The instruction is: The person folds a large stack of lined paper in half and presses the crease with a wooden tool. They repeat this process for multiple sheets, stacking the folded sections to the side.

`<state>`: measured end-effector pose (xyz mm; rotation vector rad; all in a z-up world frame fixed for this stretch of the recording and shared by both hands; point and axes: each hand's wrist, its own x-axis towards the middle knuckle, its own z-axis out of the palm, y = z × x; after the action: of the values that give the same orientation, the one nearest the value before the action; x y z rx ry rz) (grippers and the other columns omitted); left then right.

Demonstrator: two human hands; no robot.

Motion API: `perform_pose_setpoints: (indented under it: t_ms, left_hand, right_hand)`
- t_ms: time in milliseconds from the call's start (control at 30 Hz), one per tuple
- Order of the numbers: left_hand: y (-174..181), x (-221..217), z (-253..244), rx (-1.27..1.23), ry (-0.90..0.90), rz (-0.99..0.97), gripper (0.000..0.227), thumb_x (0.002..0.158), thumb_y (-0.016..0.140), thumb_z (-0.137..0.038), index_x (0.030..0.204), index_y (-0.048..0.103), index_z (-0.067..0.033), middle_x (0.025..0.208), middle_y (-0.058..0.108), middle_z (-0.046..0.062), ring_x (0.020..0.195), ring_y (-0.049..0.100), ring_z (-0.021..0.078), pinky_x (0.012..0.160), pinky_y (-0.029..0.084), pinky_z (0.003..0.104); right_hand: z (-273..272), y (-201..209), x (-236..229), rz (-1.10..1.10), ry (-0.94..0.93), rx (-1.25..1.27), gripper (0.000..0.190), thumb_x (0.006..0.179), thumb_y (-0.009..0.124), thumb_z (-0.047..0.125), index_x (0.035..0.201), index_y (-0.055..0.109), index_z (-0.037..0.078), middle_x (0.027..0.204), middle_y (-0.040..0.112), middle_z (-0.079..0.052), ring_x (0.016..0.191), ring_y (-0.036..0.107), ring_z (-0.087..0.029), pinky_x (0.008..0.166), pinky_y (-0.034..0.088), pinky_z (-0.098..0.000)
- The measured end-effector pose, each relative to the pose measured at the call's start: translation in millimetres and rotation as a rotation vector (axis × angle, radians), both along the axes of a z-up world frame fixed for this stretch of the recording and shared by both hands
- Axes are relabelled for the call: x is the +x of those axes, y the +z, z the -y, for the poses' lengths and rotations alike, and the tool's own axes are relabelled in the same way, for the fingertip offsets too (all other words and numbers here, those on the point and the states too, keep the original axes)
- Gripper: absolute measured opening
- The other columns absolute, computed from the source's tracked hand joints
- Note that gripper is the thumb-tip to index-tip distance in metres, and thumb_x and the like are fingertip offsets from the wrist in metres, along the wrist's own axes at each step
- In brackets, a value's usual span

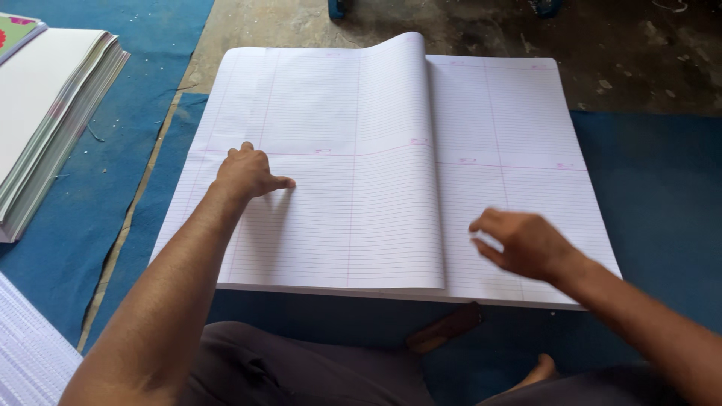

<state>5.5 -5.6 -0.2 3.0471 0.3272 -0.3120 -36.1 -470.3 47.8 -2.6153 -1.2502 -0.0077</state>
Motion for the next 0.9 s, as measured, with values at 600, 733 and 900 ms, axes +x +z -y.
perform_pose_setpoints:
  t_ms: [600, 733, 900]
  left_hand:
    - [0.8, -2.5, 5.2, -0.004, 0.045, -0.016, 0.072, 0.072, 0.081, -0.067, 0.087, 0.078, 0.0034, 0.119, 0.062, 0.027, 0.11, 0.06, 0.0362, 0.078, 0.063, 0.045]
    - [3.2, -2.9, 5.6, -0.01, 0.051, -0.022, 0.071, 0.073, 0.081, -0.065, 0.086, 0.078, 0.0037, 0.121, 0.061, 0.027, 0.111, 0.059, 0.0365, 0.078, 0.062, 0.046]
    - [4.4, -2.5, 6.2, -0.015, 0.05, -0.025, 0.07, 0.072, 0.081, -0.065, 0.086, 0.078, 0.0035, 0.121, 0.061, 0.027, 0.111, 0.06, 0.0366, 0.078, 0.063, 0.046]
  right_hand:
    - [-5.4, -93.6, -87.3, -0.134, 0.39, -0.498, 0.035, 0.09, 0.06, 0.009, 0.123, 0.062, -0.005, 0.108, 0.067, -0.024, 0.068, 0.07, -0.03, 0.054, 0.058, -0.0405]
    - [-0.9, -110.2, -86.2, -0.206, 0.328, -0.668, 0.038, 0.093, 0.055, 0.005, 0.13, 0.056, -0.005, 0.109, 0.066, -0.023, 0.081, 0.07, -0.033, 0.066, 0.059, -0.0436]
    - [-0.9, -116.0, -85.7, -0.24, 0.276, -0.625, 0.032, 0.089, 0.057, 0.003, 0.12, 0.06, -0.005, 0.113, 0.064, -0.025, 0.086, 0.07, -0.034, 0.071, 0.06, -0.0433]
